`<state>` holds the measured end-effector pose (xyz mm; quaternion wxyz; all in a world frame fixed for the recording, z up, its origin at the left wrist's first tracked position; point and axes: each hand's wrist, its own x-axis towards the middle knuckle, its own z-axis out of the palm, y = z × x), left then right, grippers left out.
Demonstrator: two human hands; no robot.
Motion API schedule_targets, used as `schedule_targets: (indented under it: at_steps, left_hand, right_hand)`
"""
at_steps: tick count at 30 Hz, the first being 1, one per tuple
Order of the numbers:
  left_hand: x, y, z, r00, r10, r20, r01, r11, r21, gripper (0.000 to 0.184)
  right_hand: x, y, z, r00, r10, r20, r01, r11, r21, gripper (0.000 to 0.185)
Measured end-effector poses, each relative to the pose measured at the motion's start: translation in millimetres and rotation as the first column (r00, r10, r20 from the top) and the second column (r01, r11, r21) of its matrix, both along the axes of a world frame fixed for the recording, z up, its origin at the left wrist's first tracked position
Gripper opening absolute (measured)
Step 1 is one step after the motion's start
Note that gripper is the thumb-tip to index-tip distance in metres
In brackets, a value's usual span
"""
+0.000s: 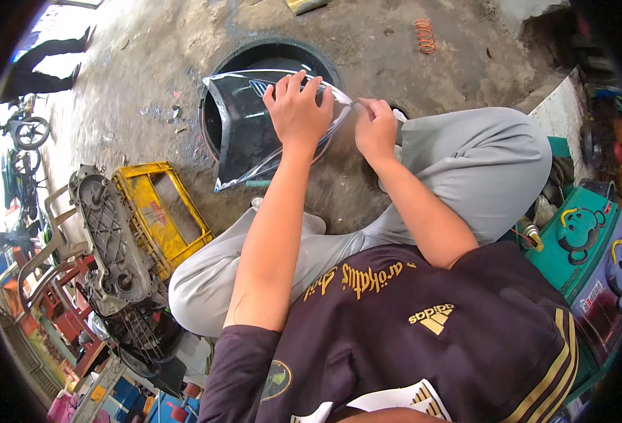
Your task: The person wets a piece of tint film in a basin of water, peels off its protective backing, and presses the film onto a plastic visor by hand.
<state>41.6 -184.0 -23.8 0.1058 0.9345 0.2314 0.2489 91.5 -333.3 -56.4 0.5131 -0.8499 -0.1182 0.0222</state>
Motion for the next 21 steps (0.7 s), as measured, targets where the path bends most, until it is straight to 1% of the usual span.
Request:
schedule_targets:
  at_steps: [2,4,6,8,11,12,14,17,18,20,21]
  left_hand:
    - [-1.7,-1.2,0.1,1.0,0.005,-0.01,-0.005,1.0,-0.002,0.027]
    - [0.5,-0.3,1.9,1.0,0.001,-0.004,-0.001,1.0,0.01,0.026]
    - [1.8,-0.1,2.0,1.0,0.004,-0.001,-0.004,1.0,0.007,0.026]
    - [-0.6,-1.6,-1.2,1.0,0.004,-0.009,-0.004,1.0,-0.001,0.026]
    - [-0.8,0.4,-0.9,1.0,-0.007,0.016,0.007,1.0,0.022,0.026]
    - [-0.7,0.2,0.1,1.0,-0.007,0.017,0.007,1.0,0.022,0.026]
    - [0.2,-1.4,0.8,1.0,0.006,0.0,-0.006,1.0,0.008,0.025]
    - [-0.4,-0.6,-0.6,1.0,0.002,0.011,-0.002,1.0,0.0,0.026]
    - [-0.5,0.4,-0.8,1.0,0.0,0.009,0.0,1.0,0.002,0.026]
    - [1.0,0.2,-1.5,1.0,0.008,-0.005,-0.008,1.0,0.012,0.026]
    - [2.0,0.0,-2.0,1.0,0.008,-0.003,-0.008,1.0,0.01,0.026]
  right_hand:
    - [-4.4,-1.4,1.8,1.0,-0.012,-0.02,0.012,1.0,-0.001,0.013]
    - [-8.8,-3.4,4.7,0.999,0.028,-0.042,-0.028,1.0,0.008,0.012]
    - [-2.9,-2.5,5.6,0.999,0.03,-0.042,-0.029,0.999,0.017,0.012]
    - [3.5,1.2,3.4,0.999,0.01,0.036,-0.01,1.0,-0.008,0.012]
    - [-8.2,-3.5,9.6,0.999,0.034,-0.034,-0.034,0.999,0.004,0.013]
    - [-7.0,-3.1,8.4,0.999,0.034,-0.033,-0.034,0.999,0.005,0.013]
    - [-2.0,-2.6,4.6,0.999,0.039,0.025,-0.039,0.999,-0.004,0.014]
    - [-0.2,0.4,5.7,0.999,0.013,0.043,-0.014,1.0,0.023,0.014]
    - [-2.4,0.3,5.2,0.999,0.011,0.04,-0.012,1.0,0.025,0.014]
    - [-5.6,-2.6,5.1,0.999,0.022,-0.033,-0.022,1.0,0.016,0.014]
    - [-1.6,-1.1,4.0,0.999,0.023,-0.031,-0.022,1.0,0.013,0.014]
